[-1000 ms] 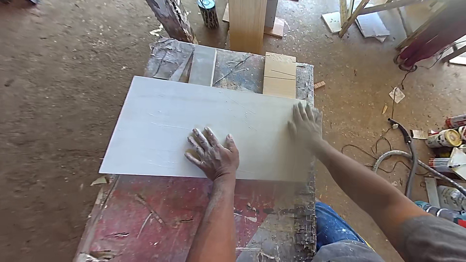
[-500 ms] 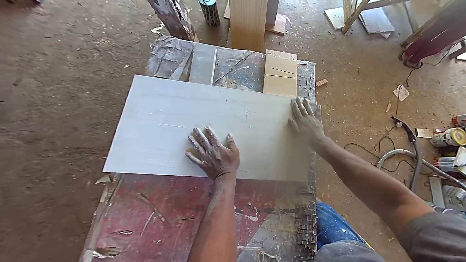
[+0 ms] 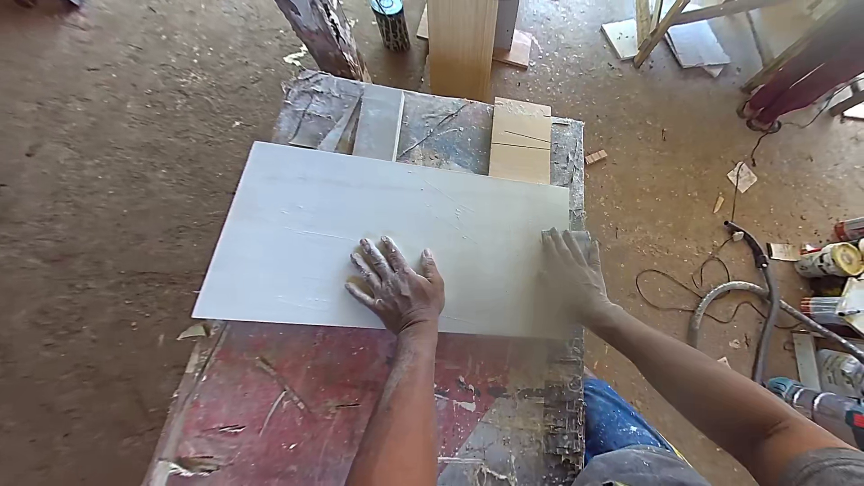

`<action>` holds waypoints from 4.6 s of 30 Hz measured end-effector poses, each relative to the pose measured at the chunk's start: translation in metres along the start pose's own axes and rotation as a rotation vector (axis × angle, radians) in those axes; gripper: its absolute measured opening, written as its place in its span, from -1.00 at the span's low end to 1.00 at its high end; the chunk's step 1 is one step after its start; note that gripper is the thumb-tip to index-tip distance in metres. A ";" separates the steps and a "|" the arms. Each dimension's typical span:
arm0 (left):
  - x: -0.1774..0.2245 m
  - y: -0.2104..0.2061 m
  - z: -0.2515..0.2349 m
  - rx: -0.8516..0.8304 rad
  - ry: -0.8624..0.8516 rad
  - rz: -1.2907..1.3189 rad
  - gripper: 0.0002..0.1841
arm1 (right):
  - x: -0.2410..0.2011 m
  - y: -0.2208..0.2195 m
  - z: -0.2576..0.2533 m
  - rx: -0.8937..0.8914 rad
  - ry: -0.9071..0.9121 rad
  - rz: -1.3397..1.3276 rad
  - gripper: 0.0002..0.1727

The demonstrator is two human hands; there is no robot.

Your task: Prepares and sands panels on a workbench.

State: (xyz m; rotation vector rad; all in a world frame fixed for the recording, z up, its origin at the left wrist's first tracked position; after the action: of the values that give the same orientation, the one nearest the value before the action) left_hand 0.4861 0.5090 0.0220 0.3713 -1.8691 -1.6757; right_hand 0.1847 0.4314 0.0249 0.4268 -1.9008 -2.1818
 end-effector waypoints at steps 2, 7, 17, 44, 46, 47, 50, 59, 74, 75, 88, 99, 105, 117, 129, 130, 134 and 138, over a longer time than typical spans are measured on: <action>-0.002 0.001 -0.001 0.006 -0.004 -0.005 -0.13 | 0.003 0.000 -0.020 0.003 -0.009 0.004 -0.20; -0.001 0.001 0.003 0.017 -0.023 0.019 -0.12 | 0.011 0.010 -0.088 0.039 -0.160 -0.032 -0.16; -0.002 -0.001 0.001 0.015 -0.012 0.015 -0.12 | 0.014 0.011 -0.092 0.021 -0.251 -0.031 -0.13; -0.001 0.002 0.002 0.016 -0.015 0.020 -0.11 | 0.007 0.005 -0.010 0.040 0.033 -0.008 -0.26; -0.001 0.000 0.000 0.003 -0.013 0.010 -0.10 | 0.013 0.004 -0.025 0.042 0.051 0.011 -0.25; -0.001 0.000 0.000 0.001 -0.013 0.007 -0.10 | 0.017 0.005 -0.048 0.054 0.031 0.011 -0.24; -0.002 0.000 0.003 0.007 -0.013 0.005 -0.10 | 0.021 0.009 -0.101 0.051 -0.053 -0.019 -0.20; -0.002 -0.002 0.002 0.012 -0.015 -0.002 -0.10 | 0.007 0.002 -0.051 0.015 -0.069 -0.012 -0.15; 0.002 0.006 0.004 -0.018 0.016 0.012 -0.11 | -0.031 -0.008 0.001 -0.011 0.158 0.016 -0.19; 0.001 0.006 0.006 -0.021 0.025 0.024 -0.12 | -0.033 -0.004 -0.011 -0.024 0.142 0.020 -0.18; -0.008 0.004 -0.007 -0.093 -0.064 0.040 -0.26 | -0.145 -0.019 0.051 -0.263 0.996 0.042 -0.24; -0.055 0.015 -0.021 0.008 0.187 -0.021 -0.28 | -0.136 -0.023 0.046 -0.376 1.235 0.107 -0.28; -0.056 0.017 -0.016 0.004 0.217 0.021 -0.33 | -0.083 -0.012 0.042 -0.381 1.427 0.079 -0.26; -0.069 0.017 -0.009 0.066 0.467 -0.040 -0.29 | -0.063 -0.013 0.041 -0.382 1.626 0.111 -0.28; -0.070 0.018 -0.011 0.078 0.432 0.022 -0.32 | -0.062 -0.011 0.046 -0.295 1.532 0.076 -0.29; -0.070 0.020 -0.013 0.075 0.433 0.017 -0.31 | -0.065 -0.010 0.039 -0.296 1.534 0.082 -0.31; -0.071 0.019 -0.015 0.067 0.419 0.019 -0.30 | -0.160 -0.008 -0.044 -0.124 1.279 0.019 -0.24; -0.069 0.017 -0.010 0.066 0.414 0.000 -0.29 | -0.163 -0.002 -0.053 -0.051 0.981 0.002 -0.17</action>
State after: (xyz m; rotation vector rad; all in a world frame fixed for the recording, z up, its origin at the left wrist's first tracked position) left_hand 0.5491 0.5431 0.0217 0.6886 -1.6143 -1.4088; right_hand 0.3555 0.4395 0.0289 1.1968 -1.2647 -1.5182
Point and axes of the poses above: each hand's wrist, its own z-axis away from the middle knuckle, its own y-axis out of the back of the hand, x = y × z, the point moved 8 cm from there along -z, towards the middle knuckle, and after that the axes turned 6 degrees about -y, right-handed, at the moved point
